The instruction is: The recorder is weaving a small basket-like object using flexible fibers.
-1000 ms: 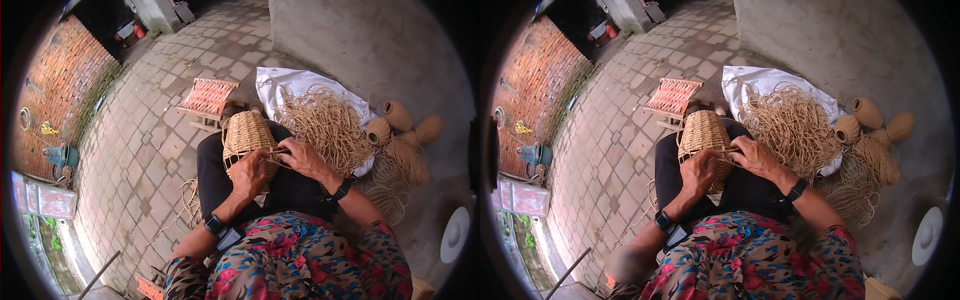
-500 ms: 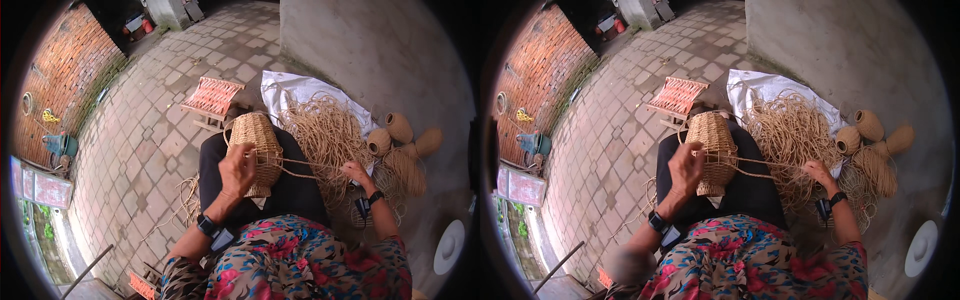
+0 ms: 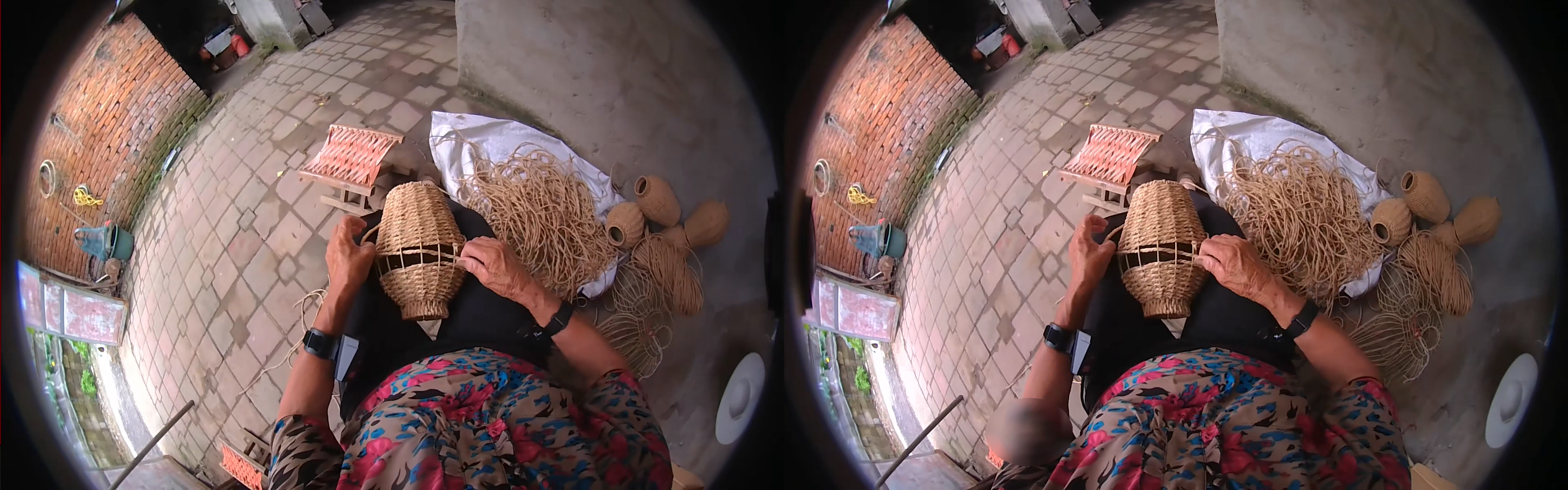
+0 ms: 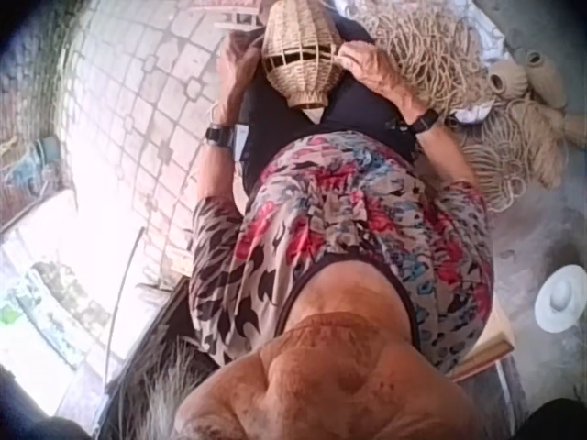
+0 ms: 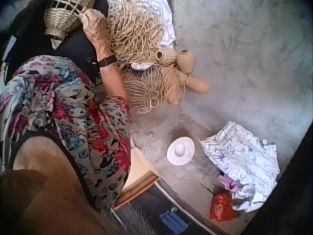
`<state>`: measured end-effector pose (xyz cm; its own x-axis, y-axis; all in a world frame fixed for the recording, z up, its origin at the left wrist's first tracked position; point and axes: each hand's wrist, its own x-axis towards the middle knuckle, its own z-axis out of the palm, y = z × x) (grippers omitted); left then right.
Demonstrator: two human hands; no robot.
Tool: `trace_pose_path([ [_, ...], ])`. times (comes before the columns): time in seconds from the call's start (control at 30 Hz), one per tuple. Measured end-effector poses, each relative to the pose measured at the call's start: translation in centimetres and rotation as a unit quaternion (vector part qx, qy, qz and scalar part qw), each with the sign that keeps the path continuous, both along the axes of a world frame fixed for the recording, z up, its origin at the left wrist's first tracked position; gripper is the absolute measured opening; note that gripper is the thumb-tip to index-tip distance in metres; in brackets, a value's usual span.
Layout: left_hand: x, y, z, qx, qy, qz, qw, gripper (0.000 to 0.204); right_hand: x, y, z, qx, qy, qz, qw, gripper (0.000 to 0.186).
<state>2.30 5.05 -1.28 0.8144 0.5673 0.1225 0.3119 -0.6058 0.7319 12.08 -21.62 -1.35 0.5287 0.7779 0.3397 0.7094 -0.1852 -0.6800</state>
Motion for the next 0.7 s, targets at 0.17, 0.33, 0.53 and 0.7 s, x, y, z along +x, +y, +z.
trace_pose_path([
  [0.17,-6.6,6.5,-2.1,0.2,0.044,0.09,0.975,0.024,-0.3,-0.3,0.2,0.005,-0.019,-0.003,1.0,0.017],
  [0.33,-22.6,19.7,-3.8,0.167,0.112,0.294,0.934,0.024,2.3,-5.1,-2.0,-0.013,-0.022,-0.041,0.999,0.018],
  [0.53,-28.0,20.6,-1.3,-0.046,0.229,0.386,0.892,0.049,7.7,-22.5,-10.4,-0.402,0.038,-0.397,0.824,0.02],
  [0.7,-18.4,16.1,-1.5,0.055,0.013,0.232,0.971,0.038,7.1,-12.9,-7.5,-0.114,-0.109,-0.31,0.938,0.023],
])
